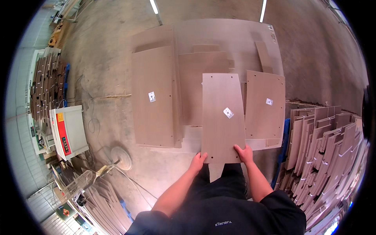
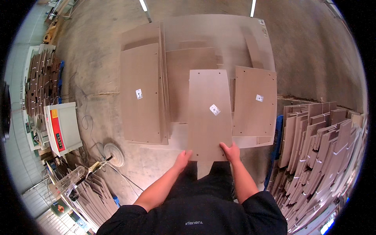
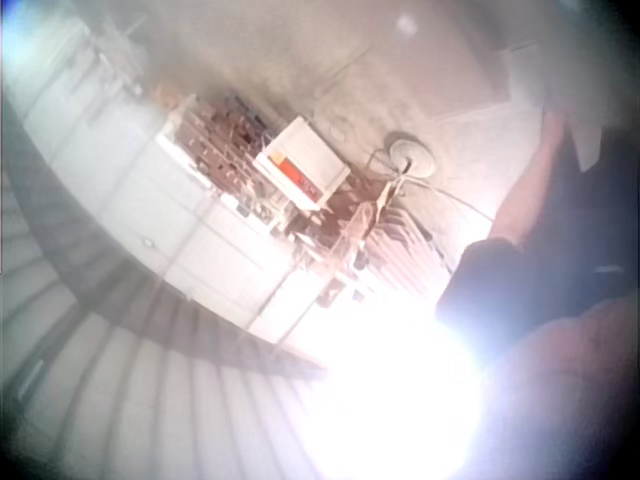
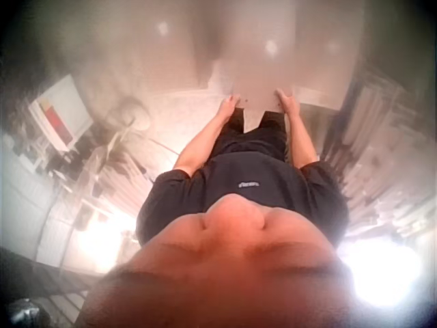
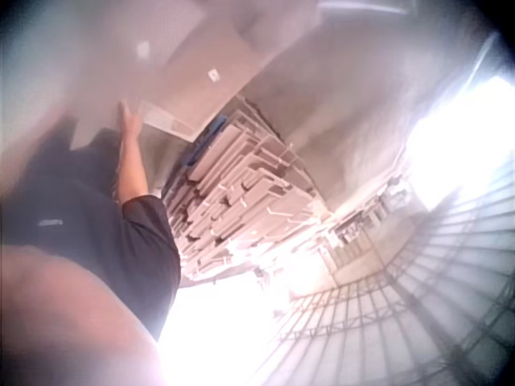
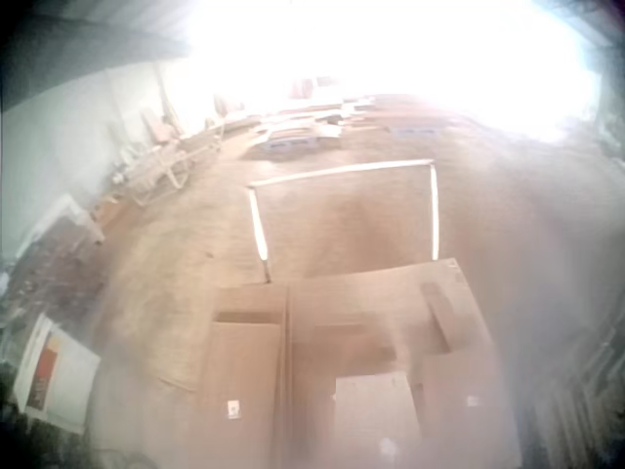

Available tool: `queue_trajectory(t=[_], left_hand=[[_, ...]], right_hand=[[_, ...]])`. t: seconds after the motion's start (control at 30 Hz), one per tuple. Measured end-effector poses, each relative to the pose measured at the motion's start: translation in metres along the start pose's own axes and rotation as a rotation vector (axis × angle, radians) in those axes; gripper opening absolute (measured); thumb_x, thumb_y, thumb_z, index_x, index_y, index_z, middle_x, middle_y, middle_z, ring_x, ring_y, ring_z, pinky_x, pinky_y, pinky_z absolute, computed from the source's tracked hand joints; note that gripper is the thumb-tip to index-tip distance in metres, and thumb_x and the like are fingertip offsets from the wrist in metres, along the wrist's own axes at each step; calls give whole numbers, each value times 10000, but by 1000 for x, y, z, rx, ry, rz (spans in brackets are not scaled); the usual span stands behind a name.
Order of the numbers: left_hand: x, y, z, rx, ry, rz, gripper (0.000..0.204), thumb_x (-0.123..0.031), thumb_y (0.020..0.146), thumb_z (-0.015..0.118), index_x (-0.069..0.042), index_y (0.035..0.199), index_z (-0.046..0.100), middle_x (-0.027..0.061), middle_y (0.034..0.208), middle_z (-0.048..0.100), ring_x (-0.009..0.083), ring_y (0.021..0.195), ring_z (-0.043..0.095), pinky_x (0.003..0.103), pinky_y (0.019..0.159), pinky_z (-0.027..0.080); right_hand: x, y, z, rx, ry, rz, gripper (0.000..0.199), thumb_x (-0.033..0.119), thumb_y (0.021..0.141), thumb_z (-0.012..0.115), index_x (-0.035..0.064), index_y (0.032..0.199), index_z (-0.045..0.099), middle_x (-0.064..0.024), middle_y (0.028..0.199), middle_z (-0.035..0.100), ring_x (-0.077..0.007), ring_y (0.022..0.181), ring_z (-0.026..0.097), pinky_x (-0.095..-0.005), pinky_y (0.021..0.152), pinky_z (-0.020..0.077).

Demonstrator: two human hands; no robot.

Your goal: The person bundles flat wooden panels with white plastic straps in a workshop. They pick up panels from a stack, place them on a white workbench, wrap a strap around them, and then stack the finished bundles on a pallet. The person repeats this process for several sets of panels.

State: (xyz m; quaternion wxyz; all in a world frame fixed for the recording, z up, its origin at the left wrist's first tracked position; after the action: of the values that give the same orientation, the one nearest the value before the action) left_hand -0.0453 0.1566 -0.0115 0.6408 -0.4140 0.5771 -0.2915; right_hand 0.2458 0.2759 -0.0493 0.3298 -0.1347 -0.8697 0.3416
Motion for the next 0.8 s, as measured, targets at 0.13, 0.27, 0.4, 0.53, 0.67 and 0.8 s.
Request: queue_trajectory(t=[0.13,0.27,0.4,0.53,0.67,0.8], left_hand=[[16,18,-31,-91,-76,32,452,-349,1034,623,39,1263,597,118,1042,706,195,1008,669,373,904,530],[15,25,-83,-231,164,224,436,-324,1012,642,31,1258,581,142,1013,706,254,964,690,408,875,549],[15,44,-199,-666,209,283,508,-287,956,675,23,1339,552,227,1162,688,353,1079,673,433,959,529],[60,66,-353,-1131,705,122,770,-398,904,707,-32,1509,400,238,1489,490,402,1394,451,494,1168,348],[60,86,-415,-948,519,-30,904,-439,871,746,-24,1558,329,243,1541,435,398,1455,378,507,1231,247],[76,90,-393,-960,611,75,938,-422,870,754,-9,1575,294,246,1572,395,398,1474,349,526,1247,202]], right_hand=[[51,19,14,4,95,-71,644,482,839,787,-9,1236,661,-208,1161,736,-356,1090,706,-436,926,546],[46,55,45,-68,3,-42,698,483,849,779,-20,1300,608,-197,1160,736,-346,1099,702,-434,950,542],[42,74,79,-147,-241,-137,724,486,871,745,22,1387,541,-184,1216,719,-352,1130,687,-434,972,533],[98,64,141,273,-81,-243,630,464,911,724,45,1355,567,-150,1215,727,-318,1130,693,-420,950,545],[171,50,209,432,75,-310,591,486,975,666,23,1331,574,-187,1277,688,-306,1170,680,-396,964,538],[242,59,261,431,139,-197,789,639,970,570,1,1433,517,-240,1417,598,-339,1318,589,-427,1072,474]])
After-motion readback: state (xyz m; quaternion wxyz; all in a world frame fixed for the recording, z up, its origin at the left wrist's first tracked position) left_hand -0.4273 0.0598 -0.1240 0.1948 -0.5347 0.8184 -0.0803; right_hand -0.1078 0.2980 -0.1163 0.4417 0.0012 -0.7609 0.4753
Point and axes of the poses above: each hand's wrist, its own y-axis towards the middle knuckle, its own z-axis out of the palm, x = y × z, the point moved 4 cm from there along y, towards the middle knuckle
